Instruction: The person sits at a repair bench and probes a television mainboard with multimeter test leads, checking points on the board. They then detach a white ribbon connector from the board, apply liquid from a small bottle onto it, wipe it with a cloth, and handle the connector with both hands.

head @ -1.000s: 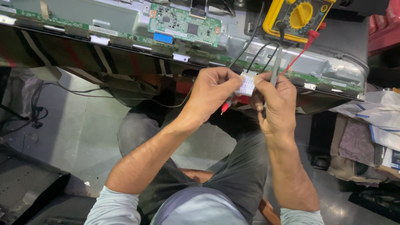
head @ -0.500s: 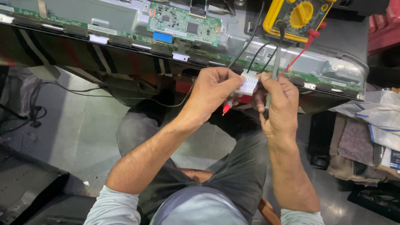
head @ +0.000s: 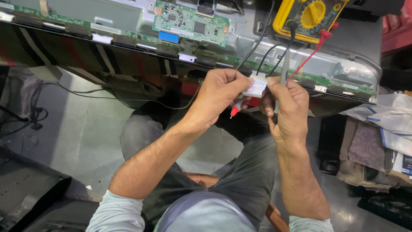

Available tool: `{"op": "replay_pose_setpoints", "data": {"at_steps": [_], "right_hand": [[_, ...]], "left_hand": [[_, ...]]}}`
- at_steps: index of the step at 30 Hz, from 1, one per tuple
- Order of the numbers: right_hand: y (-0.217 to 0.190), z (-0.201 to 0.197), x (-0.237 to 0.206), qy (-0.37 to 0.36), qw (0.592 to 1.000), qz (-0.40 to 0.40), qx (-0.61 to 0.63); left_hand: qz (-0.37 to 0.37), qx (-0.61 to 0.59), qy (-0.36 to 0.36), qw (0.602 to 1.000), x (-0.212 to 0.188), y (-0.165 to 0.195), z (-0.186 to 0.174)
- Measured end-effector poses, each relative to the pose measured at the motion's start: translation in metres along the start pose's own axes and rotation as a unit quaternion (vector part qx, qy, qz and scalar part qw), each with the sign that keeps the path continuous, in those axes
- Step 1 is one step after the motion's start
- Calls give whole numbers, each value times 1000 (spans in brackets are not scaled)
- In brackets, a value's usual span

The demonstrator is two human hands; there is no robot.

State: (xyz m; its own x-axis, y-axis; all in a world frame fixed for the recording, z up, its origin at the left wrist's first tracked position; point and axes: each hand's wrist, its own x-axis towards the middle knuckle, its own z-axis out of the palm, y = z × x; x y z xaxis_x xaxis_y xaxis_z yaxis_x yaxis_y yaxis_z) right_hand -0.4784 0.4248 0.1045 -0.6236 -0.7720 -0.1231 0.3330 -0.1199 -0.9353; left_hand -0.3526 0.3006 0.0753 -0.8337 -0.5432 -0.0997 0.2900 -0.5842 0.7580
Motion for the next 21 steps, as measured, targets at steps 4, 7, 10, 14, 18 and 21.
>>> {"op": "replay_pose_setpoints", "data": {"at_steps": [4,7,10,14,18,21], "right_hand": [[0,0,-1,0,1000,-5,-5],[-1,-1,-2,5,1000,-2,-5],[-1,-1,-2,4,1000,-3,-5],[-1,0,-2,8,1000,0,-5],[-2,0,-2,13,1000,3,-7],[-2,0,-2,10,1000,3,-4]], "left_hand": [[-15,5,8,1000,-1,2,1],[-15,3,8,1000,-1,3,3],[-17,4,8,1000,-2,4,3],[-18,5,6,1000,-3,5,3],[-22,10,6,1000,-3,6,3],[-23,9,2,1000,-3,6,3]]}}
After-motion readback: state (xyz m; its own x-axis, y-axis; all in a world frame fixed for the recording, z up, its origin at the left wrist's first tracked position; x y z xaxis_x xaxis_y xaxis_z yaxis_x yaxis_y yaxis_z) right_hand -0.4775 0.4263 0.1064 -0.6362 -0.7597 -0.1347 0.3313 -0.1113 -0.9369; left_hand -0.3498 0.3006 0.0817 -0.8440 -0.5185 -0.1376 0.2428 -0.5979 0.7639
